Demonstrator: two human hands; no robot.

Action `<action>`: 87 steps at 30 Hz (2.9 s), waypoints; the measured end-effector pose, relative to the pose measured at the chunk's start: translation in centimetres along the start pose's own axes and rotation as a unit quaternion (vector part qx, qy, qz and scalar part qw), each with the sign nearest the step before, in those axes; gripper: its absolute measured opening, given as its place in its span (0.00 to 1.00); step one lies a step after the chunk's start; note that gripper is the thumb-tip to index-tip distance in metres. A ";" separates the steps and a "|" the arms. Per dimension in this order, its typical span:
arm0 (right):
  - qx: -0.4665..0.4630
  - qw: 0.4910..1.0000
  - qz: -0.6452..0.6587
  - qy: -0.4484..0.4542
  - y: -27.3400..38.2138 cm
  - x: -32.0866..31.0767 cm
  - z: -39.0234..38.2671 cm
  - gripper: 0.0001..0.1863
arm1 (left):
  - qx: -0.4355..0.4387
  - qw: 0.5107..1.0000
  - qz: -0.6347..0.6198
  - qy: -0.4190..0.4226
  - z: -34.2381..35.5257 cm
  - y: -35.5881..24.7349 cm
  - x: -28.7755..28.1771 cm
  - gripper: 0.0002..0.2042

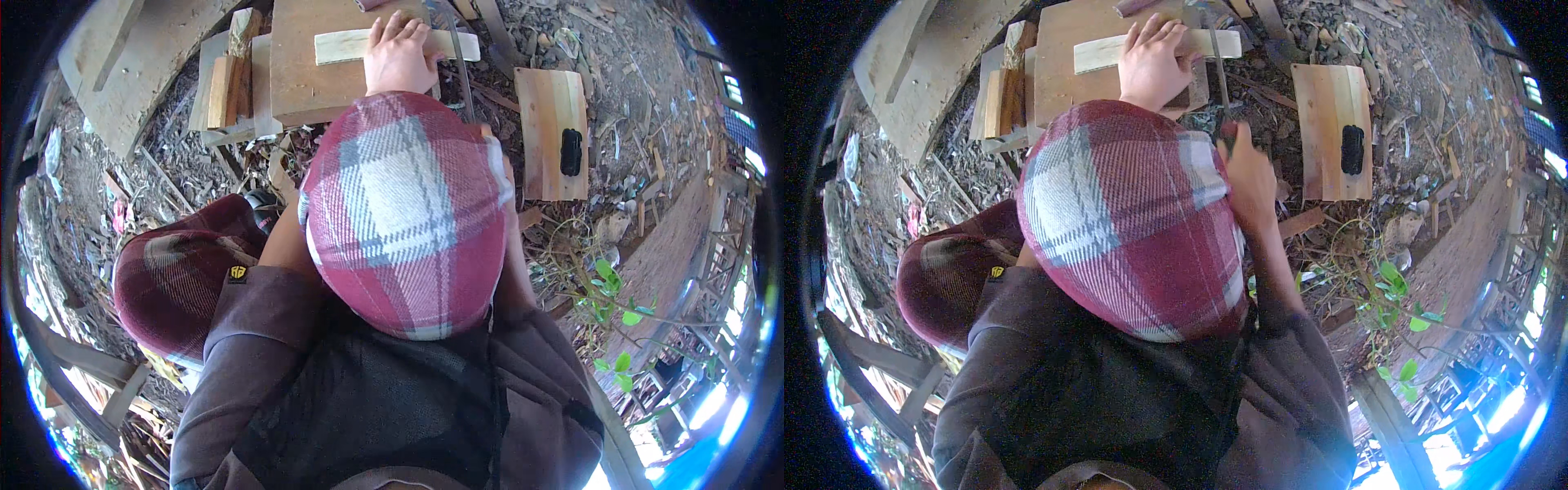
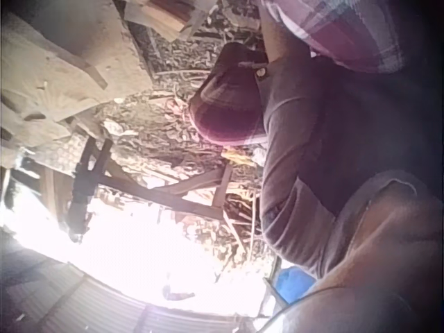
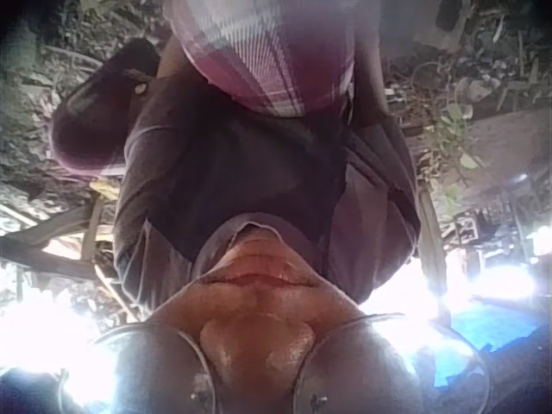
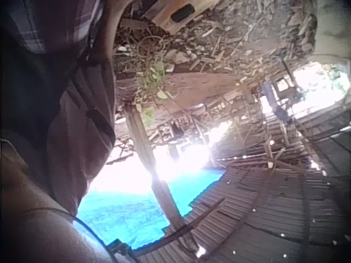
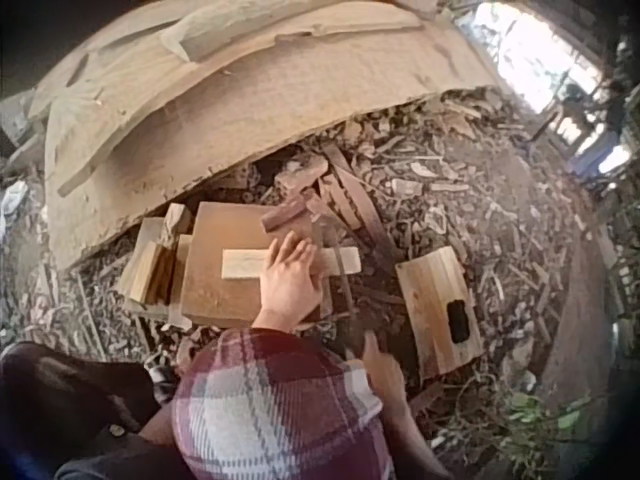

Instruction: Sawing a small piece of wood using a hand saw on a wooden block.

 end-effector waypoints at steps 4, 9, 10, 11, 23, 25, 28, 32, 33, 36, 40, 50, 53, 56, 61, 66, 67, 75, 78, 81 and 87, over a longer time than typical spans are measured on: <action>0.114 0.991 -0.070 0.029 1.5 -1.7 -3.1 0.21 | 0.037 0.999 0.010 0.010 0.5 -0.3 -1.0 0.23; -0.027 0.990 -0.101 -0.097 3.1 0.7 6.2 0.19 | 0.025 0.997 -0.067 0.033 0.8 -0.4 -1.4 0.21; -0.029 0.990 -0.101 -0.097 3.8 0.7 6.4 0.19 | 0.020 0.997 -0.063 0.030 0.7 -0.2 -1.3 0.21; -0.008 0.988 -0.118 -0.102 4.4 0.4 6.7 0.18 | 0.013 0.998 -0.056 0.034 0.8 -0.2 -1.1 0.21; 0.038 0.994 -0.098 0.004 3.0 -0.5 1.0 0.22 | 0.026 0.999 0.043 0.015 -0.2 1.4 -1.0 0.22; 0.037 0.992 -0.120 -0.019 3.5 -1.1 4.2 0.21 | 0.020 1.000 -0.004 0.009 0.4 -0.6 0.0 0.22; 0.018 0.985 -0.151 -0.085 4.8 -0.7 6.3 0.22 | 0.001 1.000 -0.027 0.014 0.5 -0.8 0.1 0.23; 0.101 0.988 -0.113 0.034 1.8 -1.3 0.5 0.24 | -0.022 0.999 -0.018 0.028 0.4 -0.7 0.0 0.22; 0.090 0.989 -0.112 0.044 1.7 -0.9 -0.6 0.24 | -0.023 0.999 -0.011 0.026 0.2 0.0 -0.5 0.22; 0.128 0.985 -0.104 0.046 1.6 -1.6 -2.8 0.24 | -0.007 1.000 -0.013 0.027 0.2 -0.2 -0.8 0.23; 0.041 0.990 -0.127 -0.040 4.2 -0.8 4.4 0.23 | 0.007 0.999 -0.016 0.027 0.6 -0.6 -0.1 0.24; 0.102 0.987 -0.121 0.010 0.8 -1.5 -2.1 0.22 | -0.017 0.999 -0.017 0.034 0.5 -0.6 -0.6 0.23; 0.046 0.995 -0.084 0.028 3.0 -1.5 -1.8 0.22 | -0.008 1.000 0.004 0.020 -0.3 0.8 -0.9 0.23; 0.013 0.991 -0.125 -0.035 3.5 -0.6 5.2 0.22 | 0.002 1.000 0.000 0.030 0.1 0.0 0.1 0.23; 0.030 0.984 -0.171 -0.048 6.4 -1.8 6.3 0.21 | -0.023 0.999 -0.018 0.017 0.5 -0.4 0.0 0.24; 0.063 0.987 -0.146 0.024 4.4 -4.4 -0.5 0.23 | -0.020 1.000 -0.002 0.016 0.3 0.1 -0.4 0.25; 0.061 0.990 -0.127 0.012 4.1 -4.6 -1.2 0.24 | -0.009 1.000 -0.006 0.014 0.4 -0.1 -0.6 0.25; 0.019 0.968 -0.249 -0.007 9.0 -4.0 8.5 0.24 | -0.001 1.000 -0.022 -0.008 0.5 -0.1 -0.1 0.25; 0.025 0.963 -0.267 -0.007 8.8 -4.5 7.7 0.25 | -0.012 0.999 -0.041 0.020 0.9 -1.0 -0.7 0.25; 0.047 0.970 -0.239 0.004 7.6 -4.7 3.7 0.26 | -0.011 0.999 -0.048 -0.010 0.5 0.0 -0.8 0.24; -0.046 0.989 -0.047 -0.129 5.3 -5.8 -1.6 0.22 | 0.046 0.997 -0.060 -0.017 0.6 -0.1 -2.1 0.25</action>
Point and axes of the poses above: each hand's wrist, its own z-axis towards the middle knuckle, its own x-axis out of the palm, y = z × x, the point moved 1 cm from there along z, towards the middle knuckle, and after that the axes turned 9 degrees about x, right-handed, at the moved point
